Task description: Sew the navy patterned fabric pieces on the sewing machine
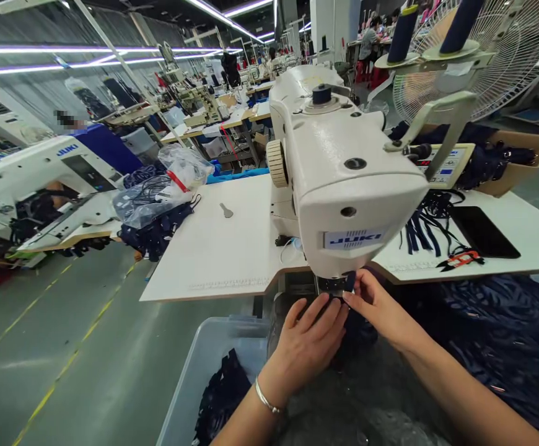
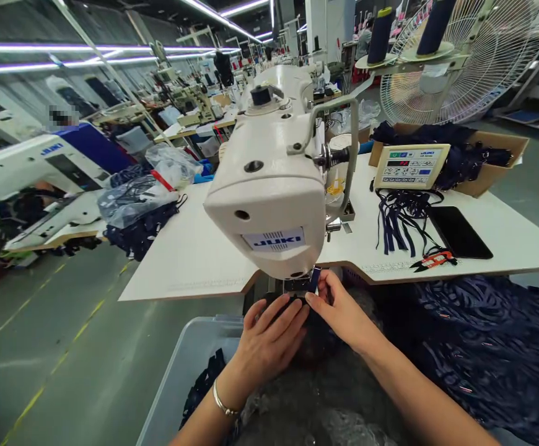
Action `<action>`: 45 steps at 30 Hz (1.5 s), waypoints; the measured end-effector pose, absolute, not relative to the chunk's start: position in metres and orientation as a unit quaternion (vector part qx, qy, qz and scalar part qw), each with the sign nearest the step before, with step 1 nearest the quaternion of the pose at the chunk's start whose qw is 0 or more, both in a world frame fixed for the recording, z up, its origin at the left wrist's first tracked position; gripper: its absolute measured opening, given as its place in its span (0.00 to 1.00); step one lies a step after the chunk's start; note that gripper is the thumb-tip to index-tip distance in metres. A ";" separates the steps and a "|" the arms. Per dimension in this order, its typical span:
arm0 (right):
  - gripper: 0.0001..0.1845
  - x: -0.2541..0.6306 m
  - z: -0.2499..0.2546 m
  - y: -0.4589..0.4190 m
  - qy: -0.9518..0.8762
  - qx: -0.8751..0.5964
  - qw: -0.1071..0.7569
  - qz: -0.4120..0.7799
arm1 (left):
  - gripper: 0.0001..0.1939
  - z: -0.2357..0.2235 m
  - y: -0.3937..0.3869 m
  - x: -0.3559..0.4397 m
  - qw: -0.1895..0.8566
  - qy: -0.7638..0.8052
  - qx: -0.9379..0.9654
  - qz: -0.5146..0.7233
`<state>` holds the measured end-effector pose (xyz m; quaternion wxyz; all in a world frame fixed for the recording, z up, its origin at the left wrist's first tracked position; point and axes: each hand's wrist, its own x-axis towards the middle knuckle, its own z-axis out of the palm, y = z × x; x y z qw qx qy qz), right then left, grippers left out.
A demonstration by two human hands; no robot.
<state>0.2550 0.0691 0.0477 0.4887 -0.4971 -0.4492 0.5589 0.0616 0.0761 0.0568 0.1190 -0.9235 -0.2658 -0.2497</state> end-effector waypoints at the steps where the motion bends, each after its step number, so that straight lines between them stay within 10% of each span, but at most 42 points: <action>1: 0.13 0.255 0.048 0.069 -0.446 -0.497 0.486 0.564 | 0.21 0.055 0.075 0.061 0.135 -0.268 -0.920 -0.253; 45: 0.13 0.268 0.048 0.136 -0.635 -0.577 0.448 0.252 | 0.20 0.062 0.072 0.099 0.148 -0.419 -0.863 -0.241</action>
